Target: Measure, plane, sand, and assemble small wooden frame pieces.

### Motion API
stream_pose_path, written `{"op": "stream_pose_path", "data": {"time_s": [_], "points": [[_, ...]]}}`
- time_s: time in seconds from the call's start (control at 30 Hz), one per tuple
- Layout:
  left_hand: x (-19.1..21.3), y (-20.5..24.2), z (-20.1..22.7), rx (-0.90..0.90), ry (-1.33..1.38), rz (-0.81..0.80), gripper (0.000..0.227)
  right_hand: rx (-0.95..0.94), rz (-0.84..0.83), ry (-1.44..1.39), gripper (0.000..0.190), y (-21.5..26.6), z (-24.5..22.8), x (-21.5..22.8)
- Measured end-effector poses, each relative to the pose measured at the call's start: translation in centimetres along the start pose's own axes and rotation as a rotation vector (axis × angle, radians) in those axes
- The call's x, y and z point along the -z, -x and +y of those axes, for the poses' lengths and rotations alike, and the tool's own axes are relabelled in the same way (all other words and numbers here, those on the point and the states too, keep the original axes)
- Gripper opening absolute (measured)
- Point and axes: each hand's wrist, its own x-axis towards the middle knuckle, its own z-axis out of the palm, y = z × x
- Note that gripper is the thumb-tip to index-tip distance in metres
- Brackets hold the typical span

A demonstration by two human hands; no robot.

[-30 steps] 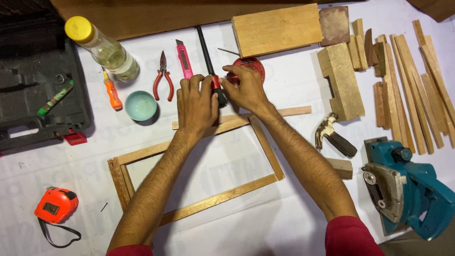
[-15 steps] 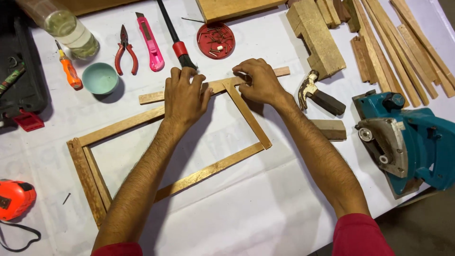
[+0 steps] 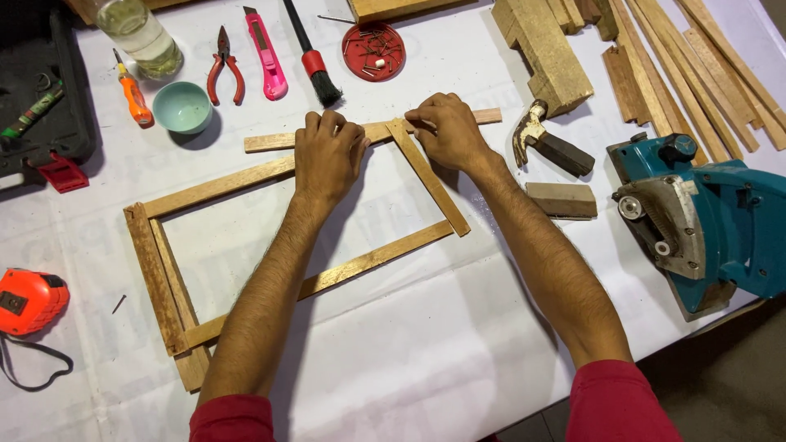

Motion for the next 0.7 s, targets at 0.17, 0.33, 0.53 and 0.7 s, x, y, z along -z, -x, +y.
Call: {"op": "stream_pose_path", "data": {"time_s": [0.17,0.33,0.53,0.7], "points": [[0.1,-0.5,0.8,0.018,-0.036,-0.014,0.017,-0.074,0.068,-0.091,0.024,1.3,-1.0,1.0],[-0.9,-1.1,1.0,-0.012,0.016,0.015,0.028,-0.233,-0.010,-0.111,0.044,2.8,-4.3,1.8],[-1.5,-1.3,1.0,0.030,0.184,-0.016,0.023,-0.205,-0.022,-0.104,0.058,3.6,-4.4,0.5],[-2.0,-1.5,0.7,0.070,0.200,-0.047,0.026,-0.259,0.013,-0.138,0.053,3.4,-3.3,0.8]]}}
